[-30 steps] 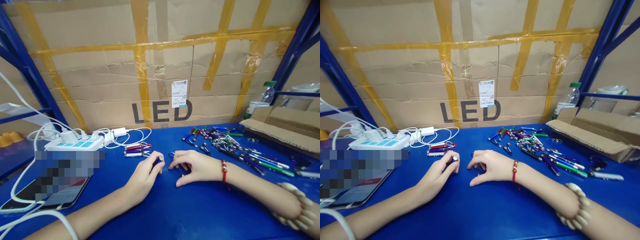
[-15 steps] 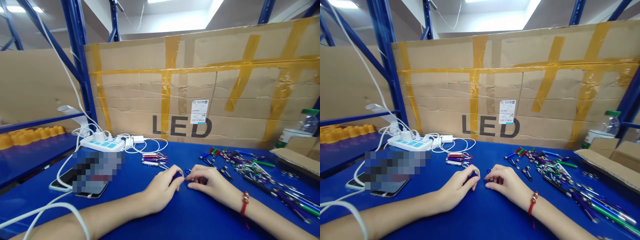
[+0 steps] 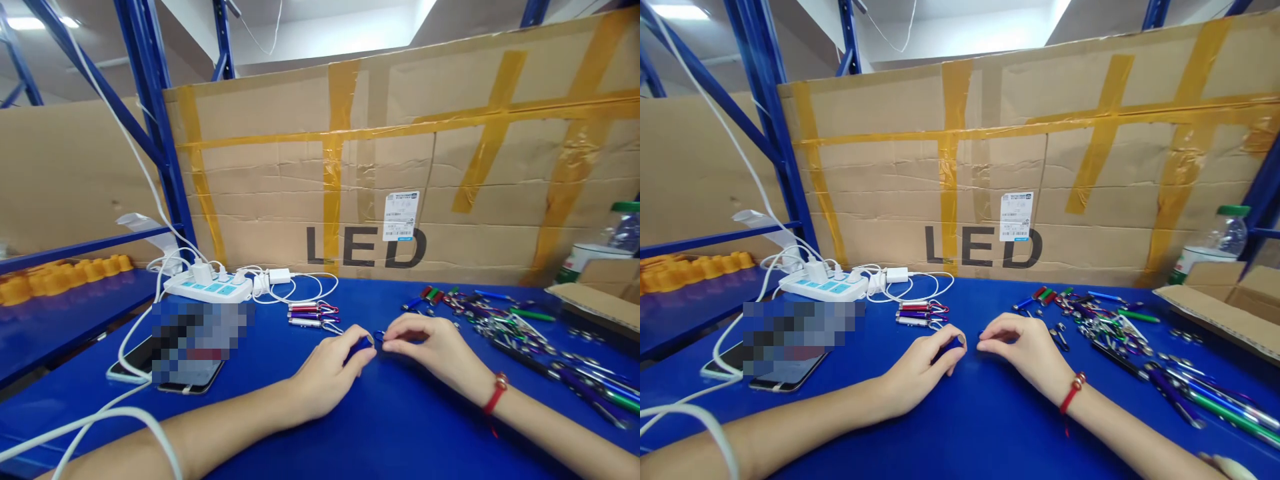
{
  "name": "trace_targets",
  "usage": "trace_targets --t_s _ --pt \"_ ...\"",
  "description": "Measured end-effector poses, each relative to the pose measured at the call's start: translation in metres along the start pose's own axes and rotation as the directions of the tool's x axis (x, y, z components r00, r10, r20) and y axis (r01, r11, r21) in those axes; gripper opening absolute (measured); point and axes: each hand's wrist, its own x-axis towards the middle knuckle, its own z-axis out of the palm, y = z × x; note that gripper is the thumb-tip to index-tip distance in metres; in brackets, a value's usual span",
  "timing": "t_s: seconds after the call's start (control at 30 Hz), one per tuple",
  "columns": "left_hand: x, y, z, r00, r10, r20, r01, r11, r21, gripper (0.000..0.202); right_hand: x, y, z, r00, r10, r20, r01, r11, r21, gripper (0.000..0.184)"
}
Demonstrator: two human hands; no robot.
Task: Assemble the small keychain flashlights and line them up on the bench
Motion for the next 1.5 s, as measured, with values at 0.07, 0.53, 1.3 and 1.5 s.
trace_targets --t_s 0.07,0.53,1.3,1.5 --pt "0.001 0.001 0.0 1.0 -0.004 0.015 0.004 1.0 -0.009 0.02 0.001 -0.004 0.001 0.99 0.125 -0.062 -0.114 0.981 0.16 0.03" --pt "0.004 -0.002 0.003 0.987 0.115 0.109 -0.121 0.991 0.049 0.021 -0.009 -0.015 0.015 0.992 0.083 0.098 -0.121 0.862 0.492 0.031" --pt "0.004 -0.005 0.002 0.985 0.142 0.096 -0.144 0.989 0.017 0.027 -0.014 -0.011 0.0 0.902 -0.432 0.018 0.432 0.901 -0.046 0.015" --pt "0.004 -0.003 0.001 0.988 0.115 0.102 -0.12 0.992 0.047 0.027 -0.015 -0.009 -0.01 0.835 -0.542 0.099 0.546 0.792 -0.272 0.019"
